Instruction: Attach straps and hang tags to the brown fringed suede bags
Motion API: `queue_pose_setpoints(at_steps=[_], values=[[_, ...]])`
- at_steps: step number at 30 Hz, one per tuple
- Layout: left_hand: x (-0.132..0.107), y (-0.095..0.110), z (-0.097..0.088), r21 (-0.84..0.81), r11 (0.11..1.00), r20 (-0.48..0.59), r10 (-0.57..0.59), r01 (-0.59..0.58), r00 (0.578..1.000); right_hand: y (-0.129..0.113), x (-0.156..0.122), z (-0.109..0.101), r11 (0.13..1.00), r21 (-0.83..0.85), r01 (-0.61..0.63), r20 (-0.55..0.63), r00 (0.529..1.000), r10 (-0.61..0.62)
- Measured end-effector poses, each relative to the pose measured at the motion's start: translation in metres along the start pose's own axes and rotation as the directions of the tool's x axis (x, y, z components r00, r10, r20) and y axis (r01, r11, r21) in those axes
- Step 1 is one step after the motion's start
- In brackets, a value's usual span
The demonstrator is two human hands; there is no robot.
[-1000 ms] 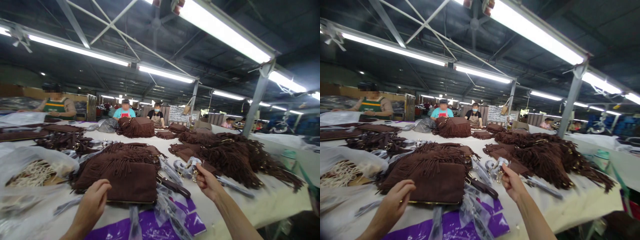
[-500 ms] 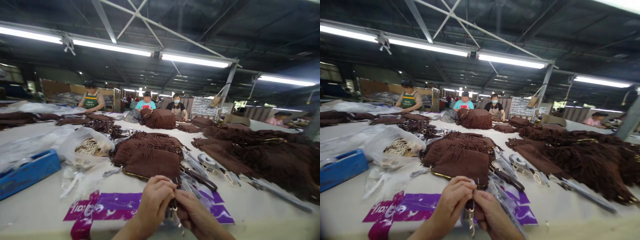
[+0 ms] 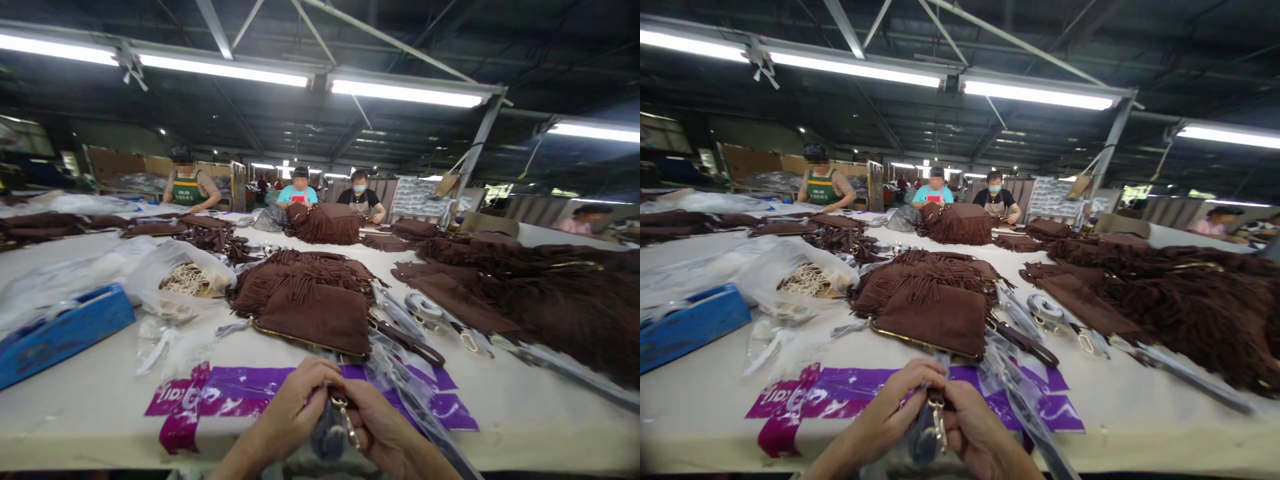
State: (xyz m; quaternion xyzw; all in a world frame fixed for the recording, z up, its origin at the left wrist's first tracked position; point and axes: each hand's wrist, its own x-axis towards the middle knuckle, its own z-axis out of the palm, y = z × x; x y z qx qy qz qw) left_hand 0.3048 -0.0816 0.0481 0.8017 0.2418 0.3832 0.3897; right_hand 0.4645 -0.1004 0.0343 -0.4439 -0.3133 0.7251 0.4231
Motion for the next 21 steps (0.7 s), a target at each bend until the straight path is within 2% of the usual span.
queue_pose_setpoints(at_steps=[2,6,7,11,14,16,18,20,21], values=[[-0.001,-0.003,0.002,-0.038,0.999,-0.032,-0.030,0.029,0.999,0.003,-0.002,0.002,0.999,0.026,-0.031,-0.001,1.000,0.031],[-0.007,-0.009,0.006,-0.111,0.992,0.104,-0.047,0.058,0.993,0.016,-0.002,-0.001,0.989,0.132,-0.068,-0.026,0.997,0.072],[-0.008,-0.010,0.007,-0.108,0.991,0.106,-0.061,0.072,0.992,0.017,-0.002,-0.002,0.987,0.142,-0.070,-0.021,0.997,0.074],[-0.010,-0.006,0.005,-0.052,0.990,0.032,-0.132,0.134,0.991,0.017,-0.005,-0.001,0.993,0.112,-0.038,0.013,0.999,0.037],[-0.009,-0.002,0.003,-0.065,0.980,0.102,-0.179,0.186,0.979,0.018,-0.005,0.000,0.993,0.093,-0.070,0.014,0.997,0.069],[-0.009,0.000,0.005,-0.080,0.968,0.100,-0.228,0.236,0.968,0.020,-0.004,0.001,0.997,0.042,-0.071,0.025,0.997,0.069],[-0.008,0.000,0.010,-0.075,0.961,0.036,-0.265,0.267,0.964,0.021,-0.002,0.000,0.998,-0.057,-0.039,0.020,0.999,0.040],[-0.007,-0.001,0.017,-0.058,0.959,-0.041,-0.281,0.279,0.959,0.020,0.000,-0.004,0.975,-0.219,0.036,-0.039,0.998,-0.045],[-0.006,-0.003,0.020,-0.052,0.957,-0.090,-0.288,0.284,0.953,0.019,0.000,-0.007,0.939,-0.329,0.098,-0.078,0.988,-0.130]])
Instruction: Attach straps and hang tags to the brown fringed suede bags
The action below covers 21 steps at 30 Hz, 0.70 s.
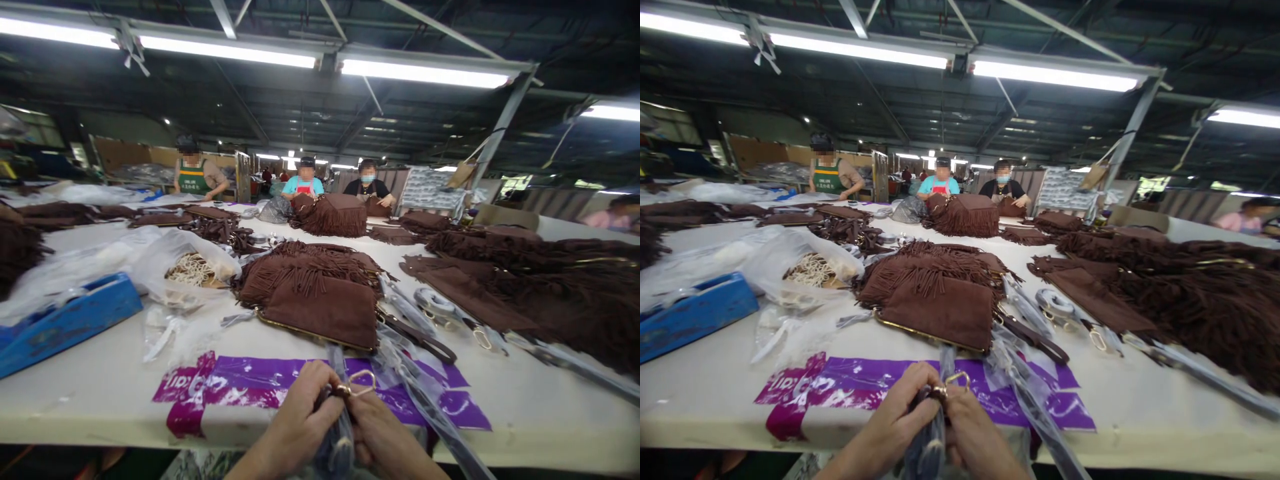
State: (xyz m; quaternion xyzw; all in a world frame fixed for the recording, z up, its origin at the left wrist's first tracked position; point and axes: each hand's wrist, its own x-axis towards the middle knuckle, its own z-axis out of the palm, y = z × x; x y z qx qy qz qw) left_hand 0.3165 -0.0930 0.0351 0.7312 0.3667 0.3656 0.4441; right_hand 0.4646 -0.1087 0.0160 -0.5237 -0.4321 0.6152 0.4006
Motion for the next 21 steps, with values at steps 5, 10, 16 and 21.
queue_pose_setpoints(at_steps=[5,10,16,21], values=[[0.007,-0.009,0.008,0.033,0.999,-0.251,-0.020,0.030,0.968,-0.002,-0.009,-0.023,0.758,-0.628,0.179,-0.068,0.957,-0.282],[0.007,-0.009,0.016,0.136,0.983,-0.296,0.157,-0.121,0.942,-0.005,-0.029,-0.026,0.510,-0.832,0.218,0.045,0.943,-0.330],[0.004,-0.007,0.027,0.210,0.950,-0.277,0.284,-0.230,0.918,-0.020,-0.041,-0.030,0.295,-0.899,0.324,0.242,0.928,-0.283],[0.006,-0.012,0.029,0.212,0.940,-0.278,0.319,-0.266,0.906,-0.045,-0.047,-0.024,0.282,-0.919,0.274,0.235,0.958,-0.163]])
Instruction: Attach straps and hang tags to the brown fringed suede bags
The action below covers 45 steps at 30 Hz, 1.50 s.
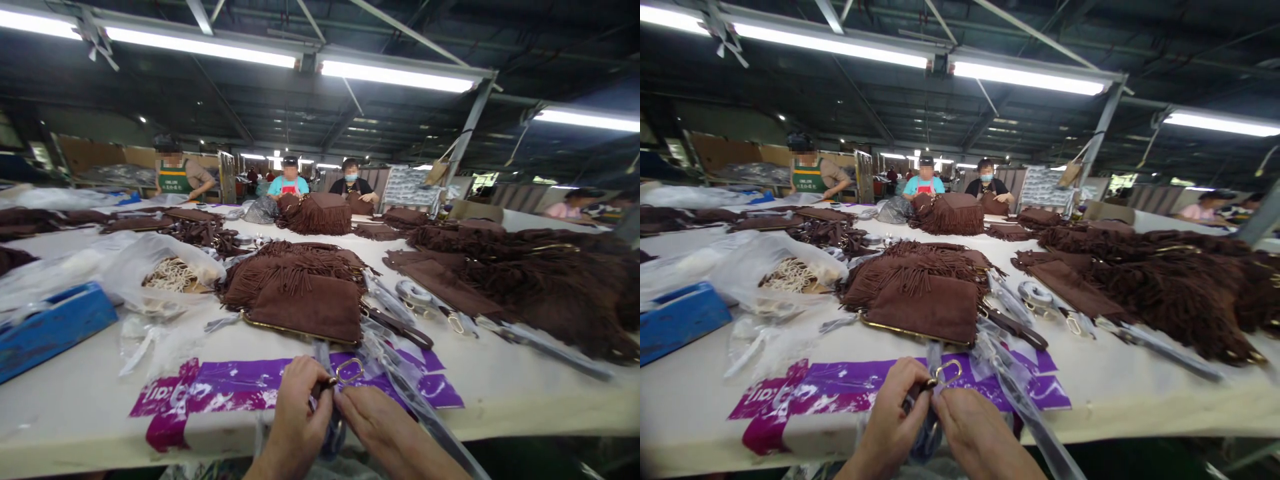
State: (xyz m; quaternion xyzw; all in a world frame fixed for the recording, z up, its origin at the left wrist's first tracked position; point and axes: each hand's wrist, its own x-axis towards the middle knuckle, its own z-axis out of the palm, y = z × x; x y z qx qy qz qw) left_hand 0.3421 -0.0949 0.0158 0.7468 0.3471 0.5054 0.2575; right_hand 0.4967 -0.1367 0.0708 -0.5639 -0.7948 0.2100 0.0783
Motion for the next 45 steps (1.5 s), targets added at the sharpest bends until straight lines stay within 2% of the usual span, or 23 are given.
queue_pose_setpoints(at_steps=[3,8,11,14,16,20,23,26,28,30,32,33,37,39,41,43,45], values=[[0.000,0.000,-0.001,-0.032,0.999,0.026,0.018,-0.017,0.999,-0.012,0.004,-0.012,0.985,0.131,-0.111,0.024,0.994,0.109],[-0.001,0.001,-0.003,-0.191,0.982,0.109,0.010,0.011,0.994,-0.014,0.008,-0.013,0.977,0.204,-0.060,0.010,0.998,0.060],[0.002,-0.001,-0.003,-0.274,0.944,0.123,-0.154,0.183,0.980,-0.008,0.011,-0.005,0.967,0.244,-0.073,0.006,0.997,0.073],[0.010,-0.004,-0.001,-0.289,0.884,0.170,-0.330,0.367,0.929,0.004,0.018,0.010,0.973,0.216,-0.080,-0.008,0.996,0.084],[0.015,-0.005,-0.002,-0.290,0.865,0.217,-0.357,0.409,0.909,0.013,0.024,0.023,0.982,0.183,-0.055,-0.055,0.996,0.066],[0.018,-0.002,-0.006,-0.273,0.872,0.279,-0.331,0.405,0.901,0.026,0.028,0.042,0.993,0.117,0.018,-0.101,0.995,-0.006],[0.018,0.007,-0.011,-0.260,0.891,0.267,-0.303,0.371,0.915,0.027,0.023,0.041,0.980,0.184,0.077,-0.102,0.993,-0.059],[0.021,0.019,-0.021,-0.324,0.906,0.195,-0.217,0.272,0.956,0.028,0.013,0.025,0.919,0.369,0.140,-0.189,0.979,-0.074],[0.024,0.028,-0.030,-0.352,0.918,0.132,-0.144,0.182,0.981,0.029,0.007,0.012,0.816,0.549,0.182,-0.250,0.967,-0.048],[0.028,0.037,-0.036,-0.345,0.932,0.084,-0.086,0.110,0.993,0.029,0.003,0.002,0.647,0.735,0.204,-0.281,0.960,0.017],[0.032,0.045,-0.037,-0.328,0.942,0.072,-0.047,0.068,0.996,0.027,0.002,-0.002,0.504,0.840,0.203,-0.291,0.951,0.102],[0.035,0.049,-0.037,-0.315,0.947,0.074,-0.036,0.058,0.997,0.024,0.003,-0.002,0.480,0.853,0.206,-0.298,0.947,0.123],[0.051,0.057,-0.032,-0.258,0.966,0.095,0.025,0.001,0.995,0.016,0.010,0.004,0.594,0.773,0.221,-0.320,0.945,0.065],[0.062,0.052,-0.034,-0.234,0.971,0.134,0.076,-0.043,0.988,0.016,0.013,0.003,0.619,0.756,0.214,-0.351,0.930,0.107],[0.073,0.036,-0.039,-0.138,0.986,0.194,0.121,-0.095,0.973,0.021,0.015,-0.003,0.579,0.792,0.194,-0.372,0.905,0.205],[0.083,0.008,-0.048,0.100,0.980,0.274,0.137,-0.169,0.952,0.027,0.016,-0.014,0.488,0.852,0.188,-0.357,0.891,0.281],[0.092,-0.027,-0.057,0.420,0.869,0.373,0.096,-0.260,0.923,0.033,0.017,-0.027,0.373,0.907,0.195,-0.324,0.890,0.322]])
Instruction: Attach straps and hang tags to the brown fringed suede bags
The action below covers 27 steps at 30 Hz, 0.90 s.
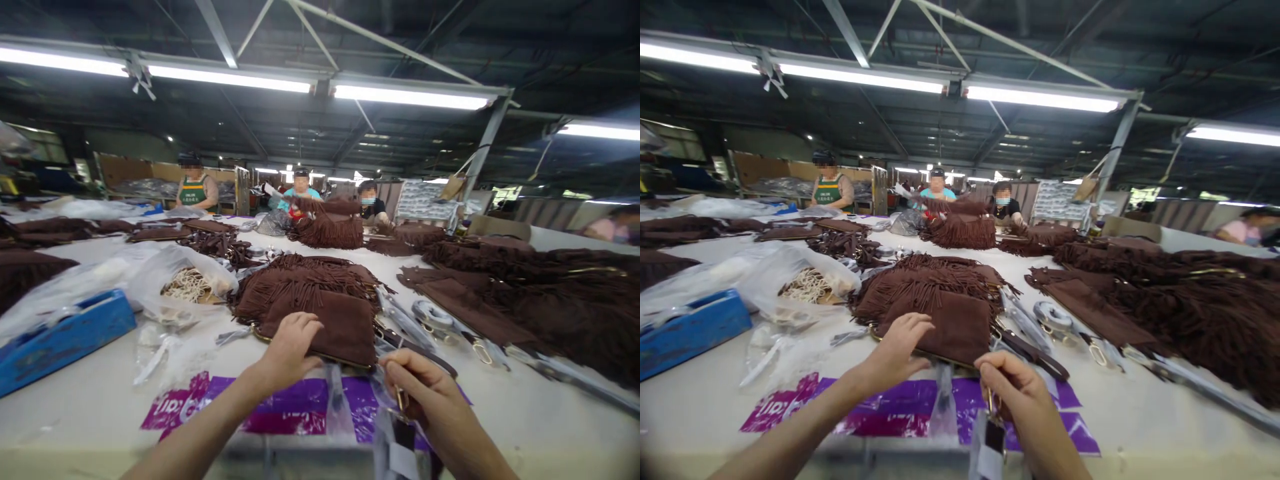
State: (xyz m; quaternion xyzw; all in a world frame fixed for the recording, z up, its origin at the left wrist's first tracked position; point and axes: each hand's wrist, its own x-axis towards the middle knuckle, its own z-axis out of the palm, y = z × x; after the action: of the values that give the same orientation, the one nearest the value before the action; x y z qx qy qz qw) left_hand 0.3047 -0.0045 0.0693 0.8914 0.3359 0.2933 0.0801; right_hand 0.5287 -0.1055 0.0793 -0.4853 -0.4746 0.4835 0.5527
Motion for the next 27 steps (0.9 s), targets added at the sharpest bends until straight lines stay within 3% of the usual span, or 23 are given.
queue_pose_setpoints(at_steps=[3,5,7,10,16,19,24,27], values=[[0.000,-0.049,0.013,0.334,0.938,0.204,0.030,-0.098,0.978,-0.011,0.011,-0.008,0.995,0.086,-0.046,0.031,0.999,0.044],[0.001,-0.069,0.019,0.361,0.923,0.267,0.037,-0.135,0.963,-0.013,0.018,-0.010,0.997,0.049,-0.062,0.067,0.996,0.059],[0.005,-0.078,0.020,0.339,0.937,0.245,0.005,-0.090,0.969,-0.011,0.023,-0.008,0.996,-0.057,-0.067,0.116,0.991,0.074],[0.016,-0.077,0.012,0.321,0.947,0.158,-0.069,0.015,0.985,-0.007,0.028,0.000,0.961,-0.272,-0.046,0.203,0.974,0.103],[0.040,-0.056,-0.019,0.257,0.962,0.049,-0.111,0.095,0.993,-0.007,0.044,0.019,0.817,-0.531,0.226,0.359,0.933,-0.024],[0.042,-0.054,-0.025,0.179,0.978,0.040,-0.119,0.110,0.992,-0.004,0.053,0.022,0.822,-0.530,0.209,0.379,0.925,0.009],[0.037,-0.061,-0.022,0.042,0.991,0.007,-0.128,0.127,0.992,0.006,0.054,0.029,0.839,-0.541,0.059,0.381,0.906,0.183],[0.037,-0.061,-0.025,0.059,0.991,0.028,-0.120,0.118,0.992,0.008,0.053,0.031,0.812,-0.572,0.115,0.365,0.922,0.126]])
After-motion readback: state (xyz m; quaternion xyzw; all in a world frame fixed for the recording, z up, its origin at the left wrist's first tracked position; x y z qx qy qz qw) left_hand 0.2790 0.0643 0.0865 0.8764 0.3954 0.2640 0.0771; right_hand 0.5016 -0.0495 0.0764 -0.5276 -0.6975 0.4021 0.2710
